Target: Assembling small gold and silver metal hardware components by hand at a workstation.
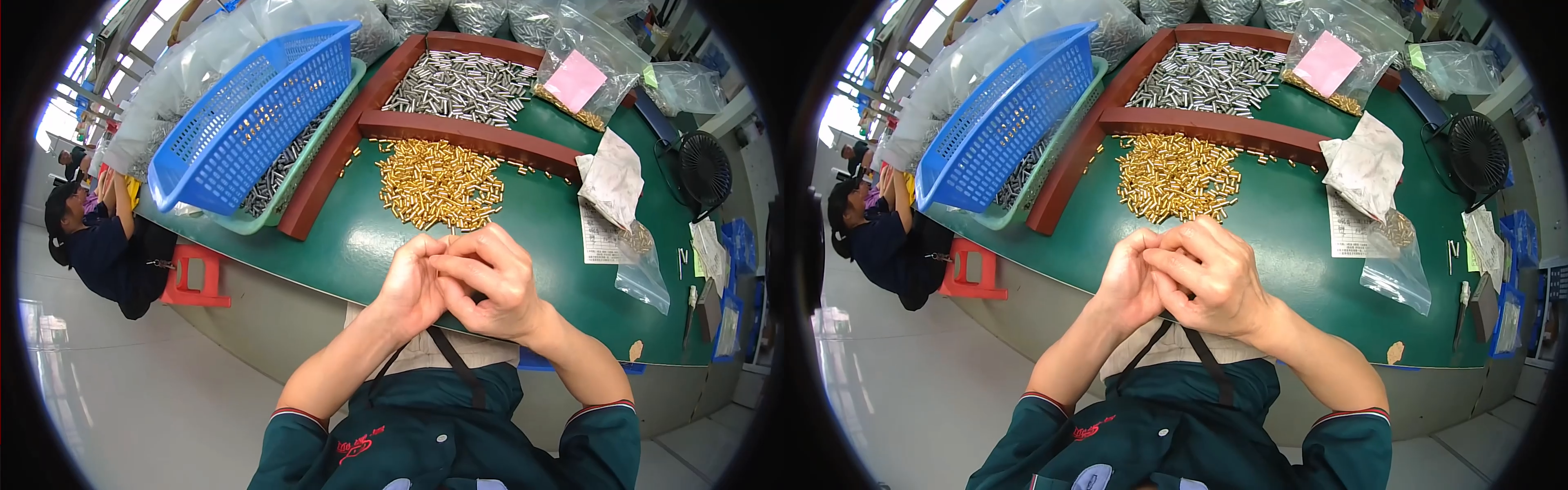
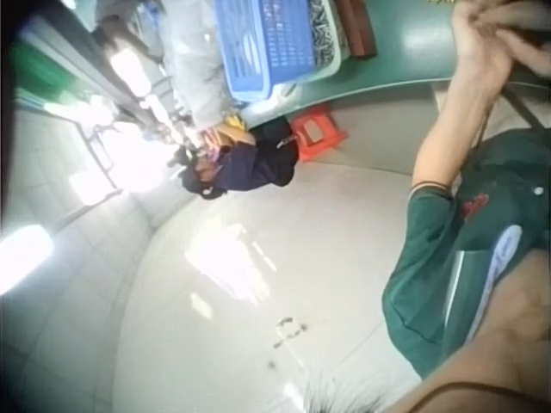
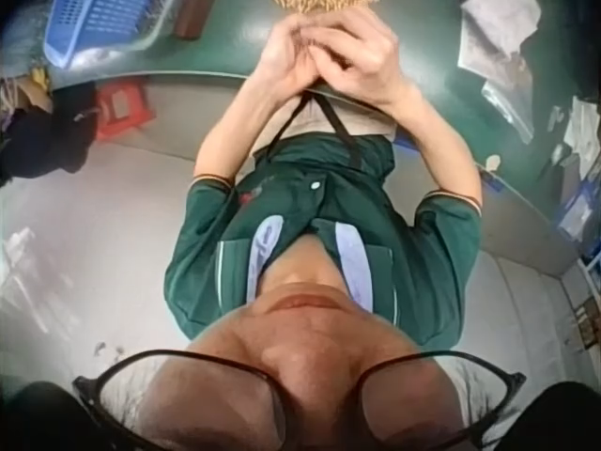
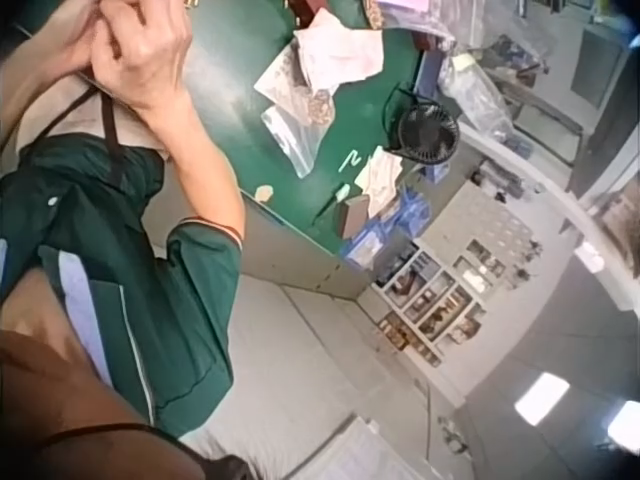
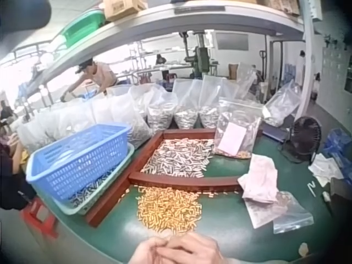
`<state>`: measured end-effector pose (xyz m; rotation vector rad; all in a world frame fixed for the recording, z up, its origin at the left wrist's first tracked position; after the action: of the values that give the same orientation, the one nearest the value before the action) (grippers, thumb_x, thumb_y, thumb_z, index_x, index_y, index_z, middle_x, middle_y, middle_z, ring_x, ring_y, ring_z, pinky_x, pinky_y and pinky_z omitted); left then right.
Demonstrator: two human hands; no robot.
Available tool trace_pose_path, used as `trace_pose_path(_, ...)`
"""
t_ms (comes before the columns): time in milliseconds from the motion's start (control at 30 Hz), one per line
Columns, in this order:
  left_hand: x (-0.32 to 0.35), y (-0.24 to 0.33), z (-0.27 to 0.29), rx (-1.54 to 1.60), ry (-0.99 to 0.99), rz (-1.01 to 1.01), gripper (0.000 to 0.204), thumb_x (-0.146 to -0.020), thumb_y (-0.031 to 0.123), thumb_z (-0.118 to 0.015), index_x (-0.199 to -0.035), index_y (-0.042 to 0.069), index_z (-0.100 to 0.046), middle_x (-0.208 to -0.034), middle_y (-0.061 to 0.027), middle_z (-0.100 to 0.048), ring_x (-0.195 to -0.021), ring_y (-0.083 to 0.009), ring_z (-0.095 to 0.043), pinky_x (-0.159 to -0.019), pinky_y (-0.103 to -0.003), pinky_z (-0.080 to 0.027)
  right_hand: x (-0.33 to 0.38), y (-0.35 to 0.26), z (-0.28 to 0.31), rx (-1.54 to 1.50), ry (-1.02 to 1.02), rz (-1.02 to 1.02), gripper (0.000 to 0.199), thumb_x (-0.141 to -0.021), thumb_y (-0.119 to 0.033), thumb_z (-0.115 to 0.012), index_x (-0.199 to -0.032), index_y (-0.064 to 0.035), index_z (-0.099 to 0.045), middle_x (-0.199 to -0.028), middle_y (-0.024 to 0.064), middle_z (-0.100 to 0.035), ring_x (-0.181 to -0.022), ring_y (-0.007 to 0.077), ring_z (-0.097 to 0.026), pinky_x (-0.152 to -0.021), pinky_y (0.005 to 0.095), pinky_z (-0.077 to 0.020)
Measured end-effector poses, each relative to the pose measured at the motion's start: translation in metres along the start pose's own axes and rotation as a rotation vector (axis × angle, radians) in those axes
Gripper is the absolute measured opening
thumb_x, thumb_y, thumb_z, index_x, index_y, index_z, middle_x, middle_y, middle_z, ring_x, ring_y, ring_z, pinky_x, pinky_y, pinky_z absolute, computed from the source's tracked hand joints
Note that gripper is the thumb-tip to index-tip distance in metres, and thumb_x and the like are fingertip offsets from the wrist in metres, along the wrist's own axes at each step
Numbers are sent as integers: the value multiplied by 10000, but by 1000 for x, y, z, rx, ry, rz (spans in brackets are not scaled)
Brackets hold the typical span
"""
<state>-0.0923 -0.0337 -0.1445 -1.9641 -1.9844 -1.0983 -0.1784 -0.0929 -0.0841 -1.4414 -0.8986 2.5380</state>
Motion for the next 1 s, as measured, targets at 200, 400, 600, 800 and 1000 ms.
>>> trace_pose_path(200, 39, 78, -7, -224, -245, -185, 201, -959, 213, -500, -861, 53, -572, -604, 61, -340, -493, -51, -270, -471, -220, -247, -2, 17, 32, -21, 206, -238, 169, -712, 72, -653, -847, -20, -695, -781, 81, -608, -658, 167, -590, -562, 264, -465)
trace_pose_path(400, 135, 226, -44, -1447, 542, -1429, 258, -966, 207, -488, -882, 8, -631, -672, 13, -483, -616, -32, -387, -551, -205, -272, -5, 42, 56, -129, 334, -413, 104, -818, 32, -618, -895, 2, -682, -852, 36, -620, -666, 61, -514, -591, 206, -407)
trace_pose_path(600, 107, 331, -13, -2220, 755, -1110, 315, -951, 285, -499, -1068, 22, -626, -997, -153, -671, -902, -317, -632, -820, -358, -465, -15, 55, 52, -48, 111, -529, 90, -800, -26, -647, -877, -15, -694, -816, 21, -627, -639, 68, -523, -568, 217, -411)
trace_pose_path(800, 122, 269, -39, -2346, 812, -1474, 313, -911, 285, -585, -1083, 32, -649, -1070, -157, -652, -980, -318, -619, -861, -368, -469, -16, 70, 26, 197, -234, -530, 77, -762, -56, -645, -822, -18, -677, -821, 107, -628, -721, 261, -617, -662, 369, -497)
trace_pose_path(1000, 86, 160, -57, -2140, 341, -1716, 172, -754, 123, -724, -864, 9, -658, -897, -119, -656, -871, -304, -607, -783, -383, -456, -26, 82, 0, 324, -389, -284, 84, -754, -43, -623, -825, -42, -667, -847, 102, -596, -889, 294, -588, -783, 411, -477)
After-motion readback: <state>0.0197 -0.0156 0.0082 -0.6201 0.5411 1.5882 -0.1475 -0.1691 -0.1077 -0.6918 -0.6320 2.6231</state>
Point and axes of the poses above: each hand's wrist, its own x-axis away from the middle knuckle, its own z-axis out of the back of the hand, y = z × x, the point moved 5 cm from there along -x, towards the middle knuckle
